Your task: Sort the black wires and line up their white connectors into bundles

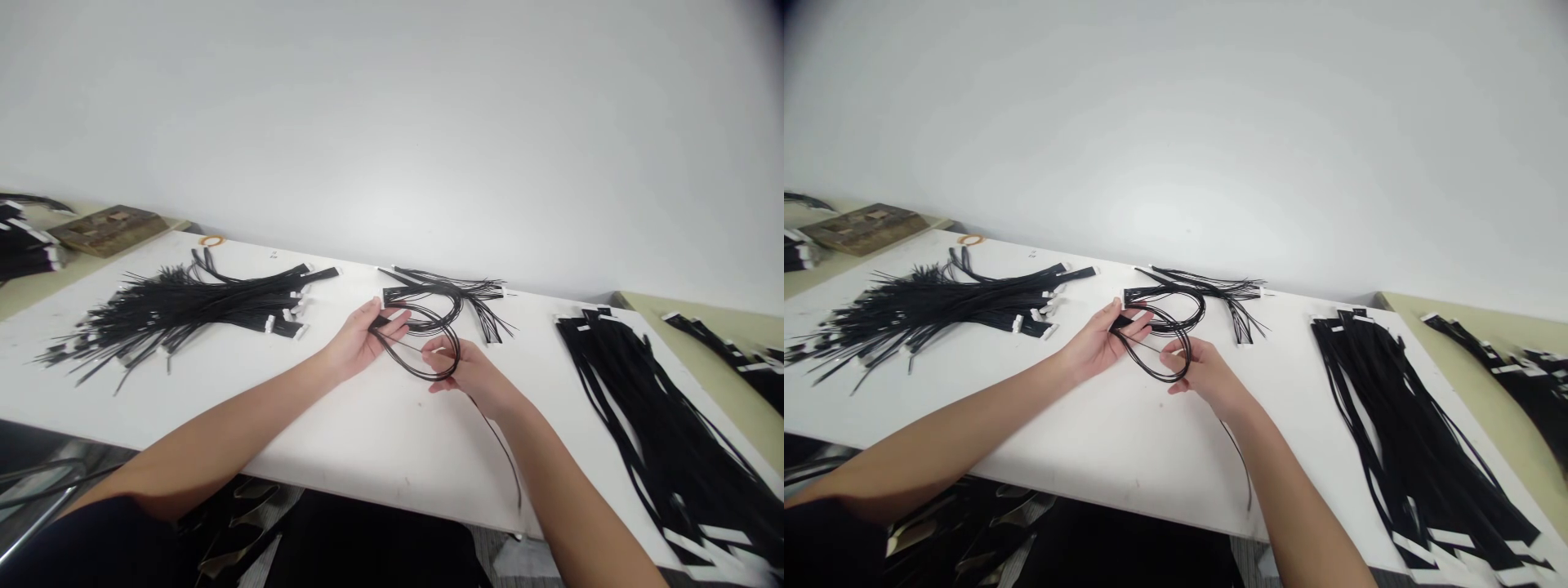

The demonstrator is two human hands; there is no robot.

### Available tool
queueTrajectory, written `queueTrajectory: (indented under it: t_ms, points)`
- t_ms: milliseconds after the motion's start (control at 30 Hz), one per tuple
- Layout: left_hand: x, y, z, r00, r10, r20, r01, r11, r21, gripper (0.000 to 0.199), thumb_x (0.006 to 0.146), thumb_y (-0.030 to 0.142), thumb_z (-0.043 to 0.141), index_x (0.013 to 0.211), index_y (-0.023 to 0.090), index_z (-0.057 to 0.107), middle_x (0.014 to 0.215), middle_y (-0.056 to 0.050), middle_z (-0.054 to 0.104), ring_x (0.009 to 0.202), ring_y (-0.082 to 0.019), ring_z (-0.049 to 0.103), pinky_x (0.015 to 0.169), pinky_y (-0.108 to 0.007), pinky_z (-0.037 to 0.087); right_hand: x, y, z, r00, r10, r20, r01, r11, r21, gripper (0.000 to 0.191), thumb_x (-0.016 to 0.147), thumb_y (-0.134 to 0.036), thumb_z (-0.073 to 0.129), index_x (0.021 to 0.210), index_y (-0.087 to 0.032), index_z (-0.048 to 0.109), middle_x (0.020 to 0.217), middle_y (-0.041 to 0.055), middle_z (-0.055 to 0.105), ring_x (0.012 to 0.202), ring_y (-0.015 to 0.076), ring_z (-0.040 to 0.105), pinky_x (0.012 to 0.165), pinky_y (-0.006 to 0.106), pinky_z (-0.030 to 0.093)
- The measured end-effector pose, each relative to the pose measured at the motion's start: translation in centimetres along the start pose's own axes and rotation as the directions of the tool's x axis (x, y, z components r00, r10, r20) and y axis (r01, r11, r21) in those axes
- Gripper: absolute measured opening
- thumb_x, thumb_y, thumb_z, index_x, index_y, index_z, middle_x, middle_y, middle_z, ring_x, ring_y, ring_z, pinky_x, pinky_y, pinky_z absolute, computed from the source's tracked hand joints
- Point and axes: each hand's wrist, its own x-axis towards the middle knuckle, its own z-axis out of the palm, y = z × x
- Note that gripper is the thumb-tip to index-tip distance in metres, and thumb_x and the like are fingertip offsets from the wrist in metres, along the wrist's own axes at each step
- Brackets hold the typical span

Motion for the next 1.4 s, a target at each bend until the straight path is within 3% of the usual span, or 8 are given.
queueTrajectory:
  t_ms: [200, 367, 533, 733, 867, 1000, 1200, 1400]
  points:
    - [0.1, 0.0, -0.2, 0.999, -0.034, -0.018, 0.034, 0.999, 0.0, 0.023, 0.078, 0.034, 0.064, 0.083, 0.012, 0.06, 0.093, -0.007, 0.068, 0.099, -0.022, 0.063, 0.088, -0.035, 0.052, -0.2, -1.0, -1.2, 0.965, -0.219, -0.144, 0.255, 0.914, 0.316, 0.025, 0.07, -0.039, 0.068, 0.083, -0.023, 0.054, 0.051, -0.0098, 0.027, 0.042, 0.0051, 0.028, 0.056, 0.025, 0.048]
    - [0.0, -0.1, -0.2, 0.997, -0.071, -0.012, 0.071, 0.997, 0.037, 0.024, 0.078, 0.036, 0.064, 0.08, 0.012, 0.059, 0.094, -0.008, 0.068, 0.099, -0.023, 0.063, 0.09, -0.036, 0.051, -0.5, -1.6, -2.1, 0.896, -0.331, -0.296, 0.444, 0.694, 0.567, 0.009, 0.078, -0.031, 0.055, 0.079, -0.023, 0.057, 0.068, -0.0039, 0.047, 0.051, 0.0075, 0.041, 0.06, 0.026, 0.047]
    - [0.0, -0.1, -0.3, 0.995, -0.098, -0.021, 0.099, 0.993, 0.059, 0.024, 0.077, 0.036, 0.064, 0.083, 0.013, 0.06, 0.099, -0.008, 0.067, 0.097, -0.025, 0.064, 0.088, -0.038, 0.051, -0.2, -1.5, -3.3, 0.815, -0.336, -0.472, 0.571, 0.6, 0.56, 0.019, 0.079, -0.031, 0.052, 0.094, -0.025, 0.061, 0.083, -0.0026, 0.056, 0.064, 0.0076, 0.052, 0.07, 0.027, 0.05]
    - [0.0, 0.0, -0.3, 0.991, -0.134, -0.019, 0.136, 0.986, 0.099, 0.025, 0.078, 0.036, 0.063, 0.087, 0.013, 0.061, 0.09, -0.008, 0.068, 0.094, -0.027, 0.065, 0.082, -0.039, 0.054, 0.4, -1.8, -4.0, 0.645, -0.312, -0.698, 0.734, 0.508, 0.451, 0.022, 0.074, -0.034, 0.069, 0.09, -0.022, 0.06, 0.066, -0.0091, 0.045, 0.049, 0.0009, 0.044, 0.06, 0.018, 0.051]
    - [-0.1, 0.0, -0.3, 0.986, -0.168, -0.015, 0.168, 0.978, 0.123, 0.024, 0.077, 0.034, 0.065, 0.086, 0.013, 0.061, 0.095, -0.009, 0.067, 0.095, -0.029, 0.064, 0.08, -0.039, 0.055, 0.5, -2.1, -4.2, 0.579, -0.276, -0.767, 0.787, 0.435, 0.437, 0.026, 0.074, -0.042, 0.068, 0.087, -0.02, 0.061, 0.08, -0.005, 0.054, 0.069, 0.0035, 0.057, 0.07, 0.018, 0.053]
    - [-0.1, -0.1, -0.3, 0.983, -0.18, -0.031, 0.182, 0.974, 0.137, 0.025, 0.077, 0.034, 0.065, 0.089, 0.013, 0.06, 0.096, -0.009, 0.066, 0.094, -0.029, 0.065, 0.077, -0.038, 0.056, 0.1, -2.5, -4.3, 0.57, -0.272, -0.775, 0.802, 0.389, 0.453, 0.024, 0.074, -0.035, 0.069, 0.091, -0.02, 0.062, 0.071, -0.0071, 0.052, 0.057, 0.0002, 0.052, 0.057, 0.013, 0.05]
    - [-0.2, -0.2, -0.4, 0.982, -0.187, -0.018, 0.187, 0.965, 0.183, 0.027, 0.076, 0.034, 0.066, 0.091, 0.014, 0.058, 0.104, -0.01, 0.065, 0.091, -0.029, 0.066, 0.073, -0.037, 0.057, -0.2, -2.0, -3.2, 0.5, -0.47, -0.728, 0.772, 0.622, 0.129, 0.016, 0.07, -0.031, 0.071, 0.08, -0.02, 0.065, 0.055, -0.0074, 0.047, 0.039, 0.0021, 0.032, 0.036, 0.018, 0.028]
    - [-0.3, -0.3, -0.4, 0.983, -0.186, 0.011, 0.177, 0.95, 0.257, 0.028, 0.077, 0.037, 0.064, 0.092, 0.014, 0.057, 0.103, -0.009, 0.064, 0.087, -0.027, 0.067, 0.068, -0.035, 0.057, 0.0, -0.2, -0.7, 0.495, -0.788, -0.366, 0.649, 0.615, -0.447, 0.008, 0.069, -0.026, 0.068, 0.065, -0.019, 0.069, 0.05, -0.0038, 0.043, 0.047, 0.0071, 0.035, 0.044, 0.023, 0.029]
